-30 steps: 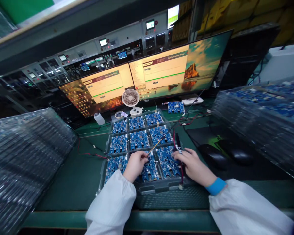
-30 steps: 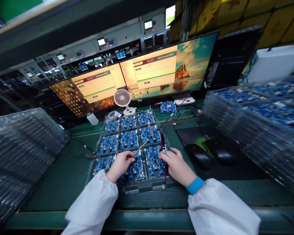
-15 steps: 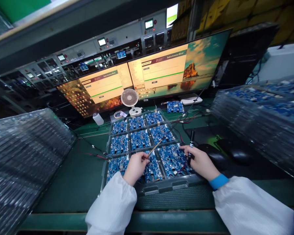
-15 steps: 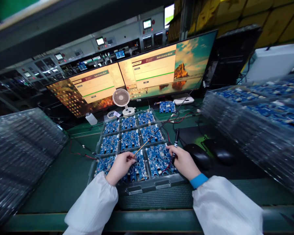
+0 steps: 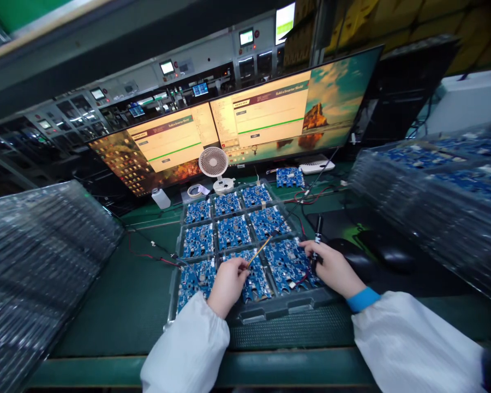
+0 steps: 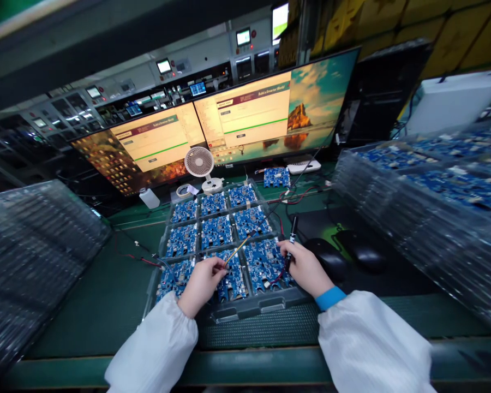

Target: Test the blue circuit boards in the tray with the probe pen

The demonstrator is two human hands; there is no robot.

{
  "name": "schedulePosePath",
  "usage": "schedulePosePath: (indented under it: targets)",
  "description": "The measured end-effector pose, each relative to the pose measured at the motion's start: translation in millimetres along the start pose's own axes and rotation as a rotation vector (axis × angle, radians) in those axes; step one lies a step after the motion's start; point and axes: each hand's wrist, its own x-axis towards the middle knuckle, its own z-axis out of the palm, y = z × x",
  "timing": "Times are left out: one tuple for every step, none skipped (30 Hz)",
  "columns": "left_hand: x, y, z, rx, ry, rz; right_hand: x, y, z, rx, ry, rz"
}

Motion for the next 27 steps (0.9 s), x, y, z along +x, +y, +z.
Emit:
schedulePosePath:
  targets:
    - [-1.0, 0.6, 0.0, 0.022, 0.001, 0.023, -0.4, -0.2, -0.3, -0.006, 0.003, -0.011]
    - [-2.0, 1.0, 0.1, 0.045, 0.003, 0.045, -0.9, -0.8, -0.7, -0.012, 0.007, -0.023]
    - [-3.0, 1.0, 0.4, 0.066, 0.006, 0.064, -1.5, -2.1, -1.3, -0.016, 0.011, -0.037]
    - [-3.8, 0.5, 1.0, 0.081, 0.011, 0.078, -2.0, -4.0, -2.1, -0.018, 0.014, -0.055]
    - [-4.5, -0.5, 1.8, 0.087, 0.017, 0.086, -2.5, -6.5, -3.0, -0.019, 0.017, -0.077]
    - [-5.0, -1.9, 2.9, 0.079, 0.025, 0.087, -2.9, -9.6, -4.1, -0.017, 0.019, -0.103]
    - [-5.4, -3.7, 4.1, 0.061, 0.033, 0.084, -3.2, -13.0, -5.3, -0.014, 0.021, -0.133]
    - [-5.7, -5.7, 5.4, 0.041, 0.041, 0.080, -3.3, -16.6, -6.6, -0.010, 0.021, -0.165]
    - [-6.2, -7.4, 6.5, 0.025, 0.047, 0.075, -3.2, -20.1, -7.9, -0.005, 0.022, -0.197]
    - [-6.9, -8.8, 7.4, 0.014, 0.049, 0.066, -2.9, -23.3, -9.2, -0.002, 0.025, -0.226]
    - [-8.0, -9.3, 8.1, 0.008, 0.047, 0.059, -2.4, -26.3, -10.4, 0.000, 0.030, -0.253]
    - [-9.4, -8.8, 8.4, 0.012, 0.046, 0.056, -1.8, -28.8, -11.5, 0.001, 0.038, -0.277]
    - [-11.2, -7.1, 8.4, 0.021, 0.054, 0.067, -1.1, -31.0, -12.3, 0.000, 0.050, -0.298]
    - [-13.2, -4.0, 8.1, 0.035, 0.076, 0.092, -0.5, -32.9, -12.9, -0.003, 0.064, -0.316]
    - [-15.0, 0.3, 7.6, 0.053, 0.112, 0.133, 0.0, -34.6, -13.2, -0.006, 0.079, -0.332]
    - [-16.4, 5.5, 7.1, 0.077, 0.156, 0.185, 0.3, -36.1, -13.1, -0.011, 0.093, -0.347]
    - [-17.0, 11.4, 6.5, 0.105, 0.198, 0.243, 0.5, -37.4, -12.7, -0.016, 0.104, -0.361]
    - [-16.9, 17.3, 6.1, 0.137, 0.225, 0.300, 0.6, -38.6, -12.1, -0.022, 0.113, -0.374]
    - [-15.8, 22.9, 5.9, 0.172, 0.228, 0.351, 0.6, -39.4, -11.2, -0.028, 0.120, -0.388]
    - [-14.0, 27.7, 5.9, 0.208, 0.215, 0.391, 0.5, -39.8, -10.3, -0.034, 0.125, -0.400]
    - [-11.6, 31.4, 5.9, 0.241, 0.195, 0.419, 0.4, -39.9, -9.3, -0.041, 0.131, -0.410]
    - [-8.9, 33.9, 5.8, 0.269, 0.175, 0.431, 0.1, -39.6, -8.4, -0.048, 0.140, -0.417]
    - [-6.0, 35.2, 5.5, 0.293, 0.162, 0.428, -0.3, -39.1, -7.5, -0.056, 0.151, -0.422]
    - [-3.1, 35.3, 4.8, 0.313, 0.154, 0.413, -1.0, -38.6, -6.6, -0.066, 0.163, -0.424]
    - [-0.3, 34.5, 3.8, 0.323, 0.146, 0.390, -2.0, -38.3, -5.5, -0.077, 0.178, -0.424]
    - [2.6, 33.0, 2.5, 0.320, 0.128, 0.365, -3.6, -38.7, -4.2, -0.091, 0.192, -0.424]
    - [5.7, 30.9, 1.0, 0.299, 0.108, 0.336, -5.7, -40.0, -2.3, -0.105, 0.204, -0.426]
